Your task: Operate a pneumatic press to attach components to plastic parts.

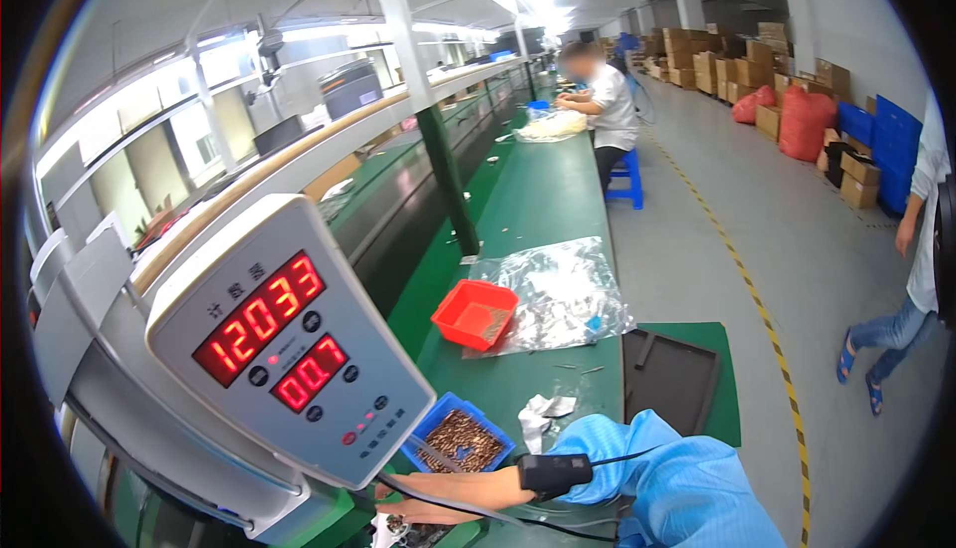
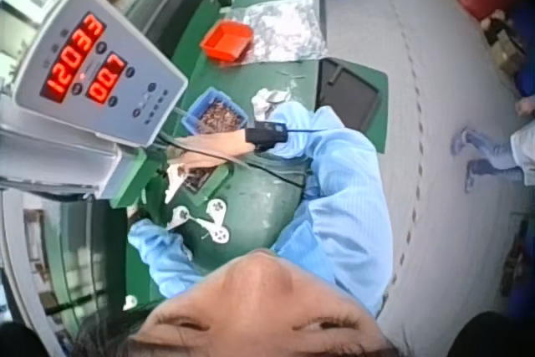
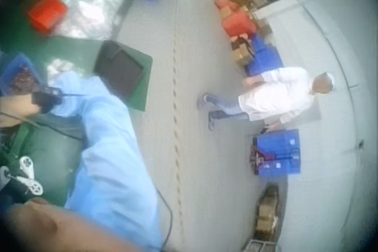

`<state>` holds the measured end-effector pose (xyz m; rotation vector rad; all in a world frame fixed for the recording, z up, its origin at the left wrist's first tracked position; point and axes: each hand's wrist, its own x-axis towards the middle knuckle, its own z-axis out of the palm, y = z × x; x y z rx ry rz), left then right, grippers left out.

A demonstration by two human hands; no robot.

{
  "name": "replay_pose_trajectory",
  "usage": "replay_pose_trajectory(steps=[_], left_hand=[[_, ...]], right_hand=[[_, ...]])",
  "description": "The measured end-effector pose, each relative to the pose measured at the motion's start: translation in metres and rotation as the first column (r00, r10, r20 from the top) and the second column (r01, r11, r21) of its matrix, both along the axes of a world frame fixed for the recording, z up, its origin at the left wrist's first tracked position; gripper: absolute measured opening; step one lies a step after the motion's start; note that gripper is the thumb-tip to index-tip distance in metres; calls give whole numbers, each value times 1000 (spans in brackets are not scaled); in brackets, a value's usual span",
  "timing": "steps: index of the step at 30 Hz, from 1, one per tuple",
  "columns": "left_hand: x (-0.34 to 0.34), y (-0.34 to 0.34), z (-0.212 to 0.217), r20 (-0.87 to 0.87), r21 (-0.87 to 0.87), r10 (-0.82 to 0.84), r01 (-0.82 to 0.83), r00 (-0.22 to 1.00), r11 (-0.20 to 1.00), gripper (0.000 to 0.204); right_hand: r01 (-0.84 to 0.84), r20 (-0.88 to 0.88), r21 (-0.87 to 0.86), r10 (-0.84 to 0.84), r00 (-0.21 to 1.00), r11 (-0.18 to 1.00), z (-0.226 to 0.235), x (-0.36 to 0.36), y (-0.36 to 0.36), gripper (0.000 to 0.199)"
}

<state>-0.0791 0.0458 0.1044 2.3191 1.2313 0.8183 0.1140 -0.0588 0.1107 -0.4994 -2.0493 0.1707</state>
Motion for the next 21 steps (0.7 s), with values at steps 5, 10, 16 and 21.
replay_pose_trajectory(steps=[5, 10, 16, 21], left_hand=[[-86, -71, 65, 270, -193, 178, -128, 946, 973, 32], [-84, -120, 56, 240, -319, 216, -133, 947, 938, 34], [-53, -131, 45, 321, -74, 94, -74, 942, 995, 24], [-40, -139, 38, 563, -420, 202, 67, 801, 905, 39]], right_hand=[[457, -218, -125, -474, 853, 881, 33, 63, -43, 32], [574, -202, -101, -582, 788, 813, -10, 72, -55, 33], [621, -172, -189, -648, 742, 761, -24, 72, -45, 25], [626, -147, -156, -645, 750, 764, -21, 73, -47, 24]])
